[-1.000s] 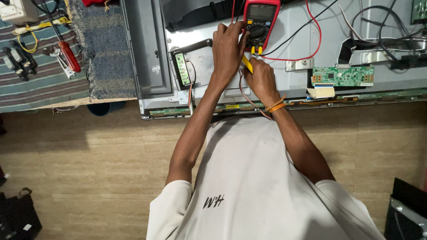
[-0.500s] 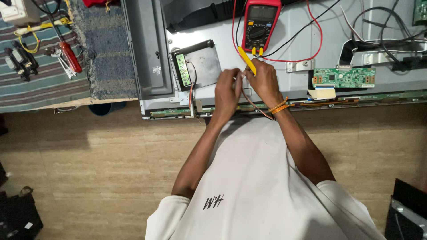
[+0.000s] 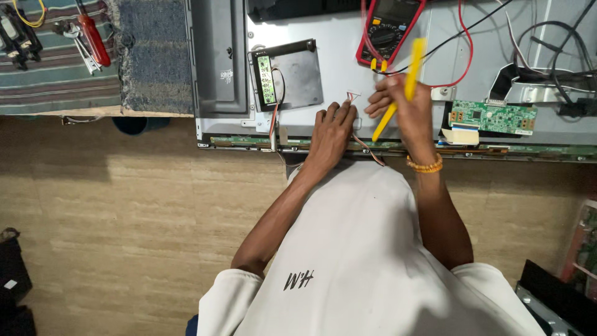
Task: The person uses a multimeter to test electrical continuity on a small circuit board mounted inside a disassembled television chassis. They repeatedly touch the multimeter probes to different points on the board and wires while seated at a workbench.
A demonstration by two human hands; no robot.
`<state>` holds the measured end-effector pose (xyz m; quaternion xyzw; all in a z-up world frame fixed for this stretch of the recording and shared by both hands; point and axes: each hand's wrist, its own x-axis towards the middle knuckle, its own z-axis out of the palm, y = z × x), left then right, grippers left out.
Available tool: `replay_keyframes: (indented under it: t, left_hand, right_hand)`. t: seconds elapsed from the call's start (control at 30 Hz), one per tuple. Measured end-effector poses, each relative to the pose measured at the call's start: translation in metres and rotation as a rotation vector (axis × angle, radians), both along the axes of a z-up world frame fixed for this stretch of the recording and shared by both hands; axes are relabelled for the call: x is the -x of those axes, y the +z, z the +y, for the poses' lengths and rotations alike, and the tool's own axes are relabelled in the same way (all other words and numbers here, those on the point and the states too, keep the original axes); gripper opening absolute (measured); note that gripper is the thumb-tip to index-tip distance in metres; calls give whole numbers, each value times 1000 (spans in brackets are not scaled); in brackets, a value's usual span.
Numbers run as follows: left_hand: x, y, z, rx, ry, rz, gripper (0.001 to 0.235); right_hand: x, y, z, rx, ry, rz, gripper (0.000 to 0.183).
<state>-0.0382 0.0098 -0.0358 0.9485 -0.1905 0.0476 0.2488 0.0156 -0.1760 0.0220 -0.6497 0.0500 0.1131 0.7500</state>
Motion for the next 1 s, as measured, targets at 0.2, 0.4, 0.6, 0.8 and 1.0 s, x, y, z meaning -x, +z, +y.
replay_keyframes:
  t: [0.2,0.4,0.6,0.8,1.0]
  left_hand:
    - [-1,-2,-2,18,17,-9,52]
    - [-3,-7,-4,2,24,-5,57]
    - [-2,-10,-7,-31,42,-19,64]
    - [-7,-16,-14,-59,93,-2,57]
    - [-8,-13,-14,-35,99,10,57]
  right_hand:
    - [10,3,-10,-271,-372,-294,29]
    - [-29,-35,12,-391,-399,-639,36]
    - [-46,-48,40,-442,-331,-573,39]
    - [-52,-45,43,-442,-348,-561,38]
    - [-53,-46,42,-408,-322,-597,39]
